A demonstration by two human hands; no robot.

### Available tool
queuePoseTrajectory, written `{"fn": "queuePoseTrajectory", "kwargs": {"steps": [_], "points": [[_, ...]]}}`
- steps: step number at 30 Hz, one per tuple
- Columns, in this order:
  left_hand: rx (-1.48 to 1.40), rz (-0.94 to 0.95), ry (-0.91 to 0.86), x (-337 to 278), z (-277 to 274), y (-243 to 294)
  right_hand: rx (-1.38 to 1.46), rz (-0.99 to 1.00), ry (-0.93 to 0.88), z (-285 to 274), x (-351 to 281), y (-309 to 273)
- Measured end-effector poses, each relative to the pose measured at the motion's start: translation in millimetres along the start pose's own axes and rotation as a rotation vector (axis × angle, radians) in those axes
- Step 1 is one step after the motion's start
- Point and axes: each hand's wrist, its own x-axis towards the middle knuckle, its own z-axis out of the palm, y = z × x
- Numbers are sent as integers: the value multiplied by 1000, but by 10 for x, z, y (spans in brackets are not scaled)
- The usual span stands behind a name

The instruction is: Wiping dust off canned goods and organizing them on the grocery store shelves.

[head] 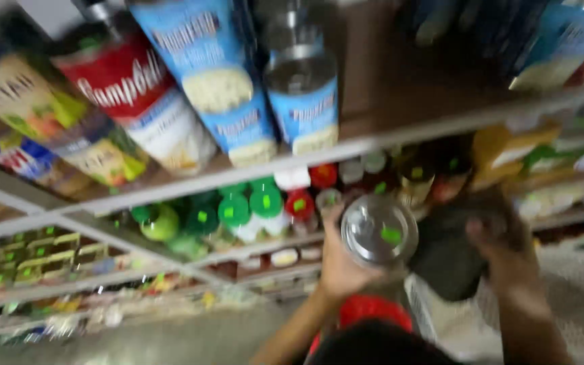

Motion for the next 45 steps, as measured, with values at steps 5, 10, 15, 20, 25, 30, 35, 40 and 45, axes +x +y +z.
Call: {"fn": "queuePoseTrajectory", "kwargs": {"steps": [5,10,15,20,25,30,35,40,45], "points": [[241,-35,121,-125,-89,-430,413,-459,-631,281,-227,-639],[346,24,179,-63,-187,-340,-108,-857,-441,598,-107,-239],[301,74,190,-88,-195,-706,-381,-1195,-243,1061,17,-20],[319,247,284,-251,-213,-1121,-105,-816,-95,793,81,-515],[512,184,230,-157,-233,-680,-169,-1153,-327,1126,48,-101],[517,364,243,-182,-277,-849,-159,-1296,-403,1354,-130,-55],[616,423,258,-205,-229,-754,-312,-1341,-123,1273,16,-317],[680,438,307,-186,-251,-805,-350,-1393,-189,1403,-10,5],[643,420,293,-239,-225,-738,-306,-1362,-122,1359,170,-116]]}}
